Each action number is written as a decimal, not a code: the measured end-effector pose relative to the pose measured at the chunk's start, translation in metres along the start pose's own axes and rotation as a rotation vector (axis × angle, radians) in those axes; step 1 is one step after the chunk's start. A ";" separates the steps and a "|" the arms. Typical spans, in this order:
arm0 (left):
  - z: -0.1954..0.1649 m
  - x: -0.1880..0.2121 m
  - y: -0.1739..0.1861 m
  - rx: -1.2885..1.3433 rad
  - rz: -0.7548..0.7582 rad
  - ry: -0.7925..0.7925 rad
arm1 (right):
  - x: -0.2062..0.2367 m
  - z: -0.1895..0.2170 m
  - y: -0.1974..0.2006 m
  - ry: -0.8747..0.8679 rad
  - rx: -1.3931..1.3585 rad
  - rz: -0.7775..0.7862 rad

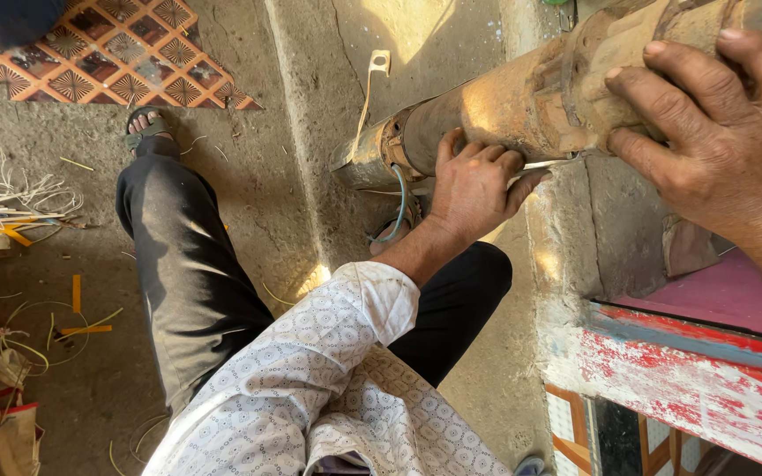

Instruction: The person sits on the ground beside a rusty water pump and works on its flange. They handle small bolts and fittings by hand, thread a part into the pump housing, and use a green-handled screwdriver to tighten components on the pump, at one point reaching to a nearby table for parts.

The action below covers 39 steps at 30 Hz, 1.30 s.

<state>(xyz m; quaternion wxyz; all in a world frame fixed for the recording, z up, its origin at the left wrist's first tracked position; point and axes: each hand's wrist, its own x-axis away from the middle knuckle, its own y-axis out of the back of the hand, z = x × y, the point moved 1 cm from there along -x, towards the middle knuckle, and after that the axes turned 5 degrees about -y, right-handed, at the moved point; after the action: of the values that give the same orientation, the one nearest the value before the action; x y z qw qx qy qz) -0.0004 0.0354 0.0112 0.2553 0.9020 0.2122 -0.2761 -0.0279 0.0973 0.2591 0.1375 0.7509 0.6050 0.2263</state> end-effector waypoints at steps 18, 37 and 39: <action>-0.005 0.000 0.001 0.112 -0.038 0.044 | 0.014 0.003 -0.009 -0.030 0.006 0.020; -0.021 -0.030 0.061 0.186 -0.104 -0.171 | 0.057 0.077 -0.033 -0.800 -0.429 -0.281; -0.030 -0.041 0.068 0.145 -0.104 -0.201 | 0.056 0.118 -0.045 -1.110 -0.727 -0.455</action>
<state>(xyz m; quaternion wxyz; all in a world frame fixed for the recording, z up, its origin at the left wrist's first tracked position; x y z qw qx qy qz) 0.0158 -0.0102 0.0817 0.1949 0.8737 0.2116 -0.3923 0.0029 0.1699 0.1454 0.7126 0.5163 0.4735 -0.0371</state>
